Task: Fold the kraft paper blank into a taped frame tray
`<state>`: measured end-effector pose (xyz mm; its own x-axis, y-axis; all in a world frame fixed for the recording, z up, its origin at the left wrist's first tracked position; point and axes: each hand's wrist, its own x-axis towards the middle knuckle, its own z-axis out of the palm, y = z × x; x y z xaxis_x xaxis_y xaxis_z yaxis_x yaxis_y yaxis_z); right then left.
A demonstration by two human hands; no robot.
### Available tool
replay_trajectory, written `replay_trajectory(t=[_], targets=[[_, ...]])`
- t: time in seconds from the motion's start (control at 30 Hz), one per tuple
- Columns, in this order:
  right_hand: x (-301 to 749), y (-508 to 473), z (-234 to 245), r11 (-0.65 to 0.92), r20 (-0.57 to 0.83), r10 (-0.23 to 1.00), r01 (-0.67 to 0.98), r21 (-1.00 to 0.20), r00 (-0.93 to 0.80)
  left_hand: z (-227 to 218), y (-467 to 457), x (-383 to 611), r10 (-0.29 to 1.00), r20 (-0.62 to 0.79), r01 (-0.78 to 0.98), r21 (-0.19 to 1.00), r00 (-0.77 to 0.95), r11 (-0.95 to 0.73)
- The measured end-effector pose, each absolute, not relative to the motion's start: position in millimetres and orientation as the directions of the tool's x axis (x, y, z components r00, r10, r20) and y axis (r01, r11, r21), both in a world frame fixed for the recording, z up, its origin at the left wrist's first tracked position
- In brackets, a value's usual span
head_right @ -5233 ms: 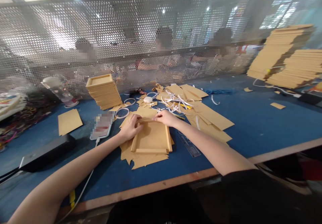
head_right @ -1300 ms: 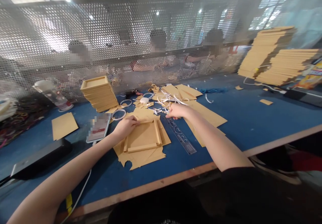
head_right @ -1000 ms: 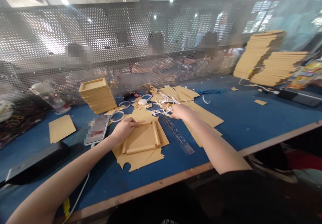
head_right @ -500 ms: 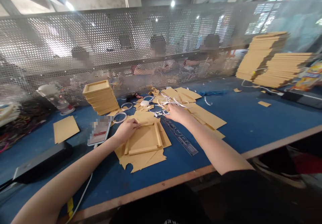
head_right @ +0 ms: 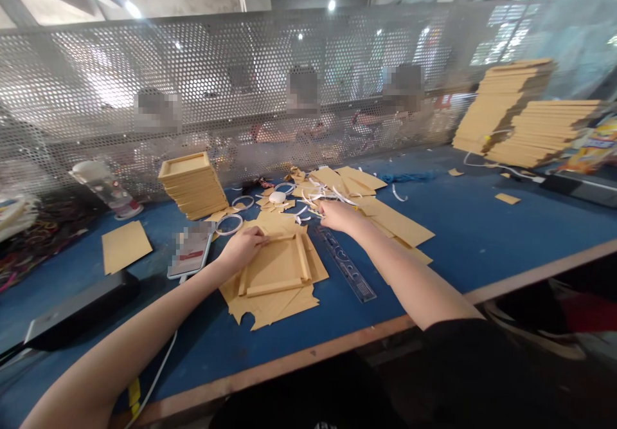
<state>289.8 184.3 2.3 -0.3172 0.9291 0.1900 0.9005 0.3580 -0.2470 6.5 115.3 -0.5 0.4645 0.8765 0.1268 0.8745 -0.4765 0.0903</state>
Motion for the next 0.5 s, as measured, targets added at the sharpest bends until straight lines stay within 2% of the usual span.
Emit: replay_trajectory(t=[0.13,0.2,0.27,0.3,0.37,0.43,0.5], targets=[[309.5,175.5,29.5,0.339,0.342,0.911,0.890,-0.304,-0.230,0.1,114.0,7.4,0.876,0.129,0.874,0.094,0.464,-0.477],[320.0,168.1,46.5,0.403,0.561,0.822,0.797,-0.449,-0.099,0.3,113.2,7.2,0.875,0.132,0.873,0.097,0.465,-0.479],[328.3,160.0,60.9,0.440,0.614,0.786,0.638,-0.632,0.067,0.4,112.4,6.5,0.874,0.136,0.872,0.098,0.466,-0.480],[331.3,156.3,65.9,0.449,0.581,0.806,0.525,-0.723,0.110,0.4,112.2,6.1,0.873,0.138,0.871,0.099,0.467,-0.481],[334.4,149.9,70.5,0.415,0.449,0.892,0.291,-0.862,0.058,0.2,112.0,5.4,0.870,0.141,0.867,0.100,0.473,-0.488],[334.2,145.4,67.7,0.306,0.294,0.949,0.115,-0.945,-0.116,-0.2,112.1,5.2,0.867,0.144,0.865,0.101,0.476,-0.491],[332.0,143.0,59.7,0.156,0.137,0.941,0.037,-0.987,-0.310,-0.7,112.5,5.5,0.867,0.147,0.865,0.101,0.477,-0.492]])
